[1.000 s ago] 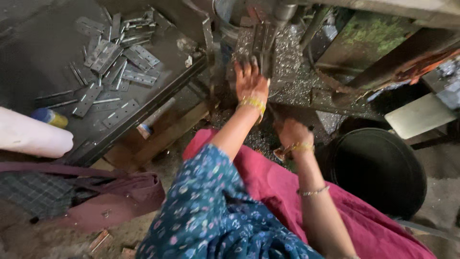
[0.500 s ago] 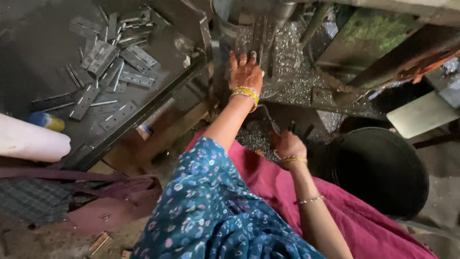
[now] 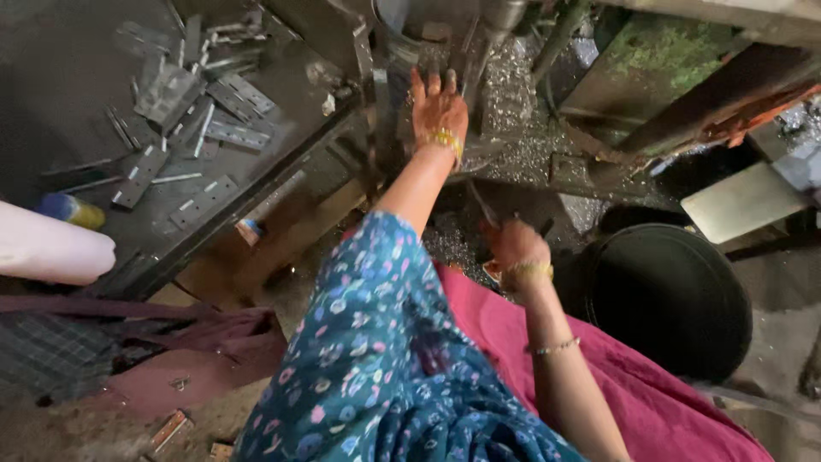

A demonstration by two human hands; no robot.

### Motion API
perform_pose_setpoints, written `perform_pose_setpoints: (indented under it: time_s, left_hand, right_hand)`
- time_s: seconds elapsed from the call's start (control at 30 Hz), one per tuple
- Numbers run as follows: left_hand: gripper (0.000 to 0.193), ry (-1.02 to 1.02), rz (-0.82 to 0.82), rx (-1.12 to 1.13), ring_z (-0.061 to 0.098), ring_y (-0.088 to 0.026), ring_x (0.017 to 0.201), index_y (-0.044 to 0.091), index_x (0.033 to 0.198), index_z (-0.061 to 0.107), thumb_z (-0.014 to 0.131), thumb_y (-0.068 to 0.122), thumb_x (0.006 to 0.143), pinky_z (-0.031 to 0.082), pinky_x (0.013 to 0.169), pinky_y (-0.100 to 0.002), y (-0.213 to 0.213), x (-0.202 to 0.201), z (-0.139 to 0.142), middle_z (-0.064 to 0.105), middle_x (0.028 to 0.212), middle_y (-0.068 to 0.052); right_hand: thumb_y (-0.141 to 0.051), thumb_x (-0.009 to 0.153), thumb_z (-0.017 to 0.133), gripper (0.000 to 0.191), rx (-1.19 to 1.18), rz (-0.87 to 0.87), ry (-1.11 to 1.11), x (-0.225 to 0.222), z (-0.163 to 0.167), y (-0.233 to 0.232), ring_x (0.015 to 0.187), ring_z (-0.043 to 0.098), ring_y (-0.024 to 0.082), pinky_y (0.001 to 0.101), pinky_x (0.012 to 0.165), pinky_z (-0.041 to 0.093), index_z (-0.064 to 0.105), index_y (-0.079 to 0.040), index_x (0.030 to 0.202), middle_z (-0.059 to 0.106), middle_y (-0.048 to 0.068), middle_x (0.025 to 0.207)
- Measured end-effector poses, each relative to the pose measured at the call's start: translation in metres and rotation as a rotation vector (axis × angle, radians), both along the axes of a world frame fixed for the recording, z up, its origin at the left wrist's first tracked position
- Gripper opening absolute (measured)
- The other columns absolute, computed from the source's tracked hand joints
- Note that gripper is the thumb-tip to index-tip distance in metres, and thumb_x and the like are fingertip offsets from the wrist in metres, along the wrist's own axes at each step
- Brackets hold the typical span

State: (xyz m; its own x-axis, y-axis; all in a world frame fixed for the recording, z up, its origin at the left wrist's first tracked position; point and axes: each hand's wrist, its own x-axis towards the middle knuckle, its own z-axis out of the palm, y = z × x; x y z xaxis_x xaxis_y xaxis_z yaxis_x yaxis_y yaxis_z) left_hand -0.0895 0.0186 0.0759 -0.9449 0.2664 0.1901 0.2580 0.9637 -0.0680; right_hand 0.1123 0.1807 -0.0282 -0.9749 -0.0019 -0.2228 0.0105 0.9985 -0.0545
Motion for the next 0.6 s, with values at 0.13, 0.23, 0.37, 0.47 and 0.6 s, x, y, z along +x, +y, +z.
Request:
perform_pose_setpoints:
  time_s: [0.13, 0.23, 0.37, 0.47, 0.6]
  left_hand:
    - [0.041, 0.081, 0.048, 0.096, 0.032, -0.029, 0.148, 0.015, 0.132, 0.068, 0.044, 0.023, 0.099, 0.005, 0.122, -0.064, 0.002, -0.004, 0.002, 0.043, 0.158, -0.003]
    - [0.043, 0.058, 0.03, 0.174, 0.033, -0.029, 0.149, 0.014, 0.135, 0.067, 0.044, 0.022, 0.099, 0.005, 0.122, -0.064, 0.001, -0.004, 0.0, 0.042, 0.159, -0.003]
    - [0.042, -0.041, 0.013, 0.126, 0.033, -0.028, 0.149, 0.017, 0.136, 0.065, 0.043, 0.022, 0.101, 0.004, 0.123, -0.064, -0.002, -0.009, 0.002, 0.04, 0.161, 0.0]
    - [0.043, -0.023, 0.023, 0.14, 0.033, -0.028, 0.15, 0.017, 0.138, 0.064, 0.041, 0.022, 0.102, 0.005, 0.123, -0.065, 0.0, -0.017, 0.007, 0.041, 0.16, 0.0]
    - [0.046, 0.005, 0.064, 0.114, 0.036, -0.029, 0.144, 0.015, 0.139, 0.061, 0.041, 0.024, 0.098, 0.005, 0.12, -0.066, 0.007, -0.025, 0.014, 0.042, 0.157, -0.001]
  right_hand:
    - [-0.044, 0.092, 0.061, 0.032, -0.171, -0.234, 0.025, 0.002, -0.006, -0.007, 0.095, 0.073, 0.041, 0.0523, 0.076, 0.059, 0.071, -0.017, 0.106, 0.073, 0.021, 0.1]
    - [-0.047, 0.093, 0.064, 0.036, -0.346, -0.337, 0.084, 0.009, -0.016, -0.015, 0.096, 0.072, 0.042, 0.0527, 0.079, 0.058, 0.072, -0.013, 0.102, 0.073, 0.022, 0.1]
    - [-0.048, 0.093, 0.067, 0.039, -0.354, -0.309, -0.012, 0.004, -0.015, -0.006, 0.096, 0.072, 0.042, 0.0527, 0.081, 0.057, 0.073, -0.01, 0.1, 0.074, 0.023, 0.099]
    - [-0.048, 0.069, 0.077, 0.066, 0.058, 0.181, -0.005, -0.006, -0.003, 0.005, 0.09, 0.072, 0.042, 0.0521, 0.071, 0.06, 0.065, -0.025, 0.131, 0.068, 0.022, 0.105]
    - [-0.05, 0.098, 0.059, 0.039, -0.131, -0.085, 0.057, 0.001, -0.005, 0.0, 0.089, 0.072, 0.044, 0.055, 0.072, 0.058, 0.071, -0.013, 0.099, 0.072, 0.021, 0.097]
